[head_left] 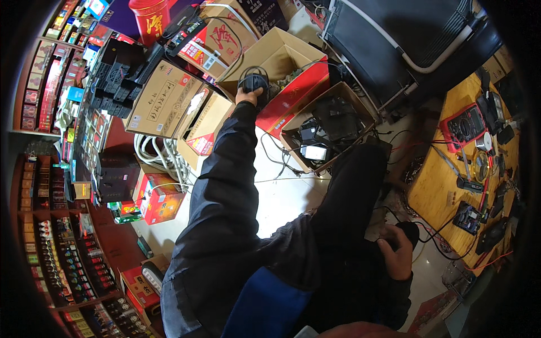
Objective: The person assembles a small black electronic device by inserting a circuit board into a case, connecting wires, and closing the enclosure. They then place the assembled unit into a plastic bag and handle additional cables and components on the workbench.
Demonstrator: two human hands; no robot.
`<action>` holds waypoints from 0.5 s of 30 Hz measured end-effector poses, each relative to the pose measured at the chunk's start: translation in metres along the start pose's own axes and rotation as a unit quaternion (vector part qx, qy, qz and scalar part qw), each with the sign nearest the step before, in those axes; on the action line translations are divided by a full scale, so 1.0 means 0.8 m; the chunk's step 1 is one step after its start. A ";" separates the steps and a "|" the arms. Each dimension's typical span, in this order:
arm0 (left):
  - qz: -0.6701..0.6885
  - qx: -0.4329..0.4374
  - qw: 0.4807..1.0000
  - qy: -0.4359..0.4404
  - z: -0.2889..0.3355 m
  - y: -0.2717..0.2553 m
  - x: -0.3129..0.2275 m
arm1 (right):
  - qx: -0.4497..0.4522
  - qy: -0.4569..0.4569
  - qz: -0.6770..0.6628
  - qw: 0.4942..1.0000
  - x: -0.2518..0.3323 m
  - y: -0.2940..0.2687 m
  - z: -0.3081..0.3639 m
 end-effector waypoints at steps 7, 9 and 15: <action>-0.505 0.178 0.844 -0.026 -0.046 0.050 0.082 | 0.009 0.037 0.009 0.999 0.008 0.008 -0.009; -0.538 0.242 0.808 0.012 -0.049 0.066 0.092 | 0.022 0.060 0.015 0.998 0.007 0.011 -0.012; -0.359 0.046 0.932 0.010 -0.057 0.049 0.084 | 0.017 0.083 0.010 0.996 0.006 0.012 -0.018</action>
Point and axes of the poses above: each hand's wrist, its own z-axis away from the middle knuckle, its own y-axis out of the palm, x = y × z, the point moved 5 cm from there along -z, towards the middle knuckle, and after that the axes turned 2 degrees about x, right-handed, at the moved point
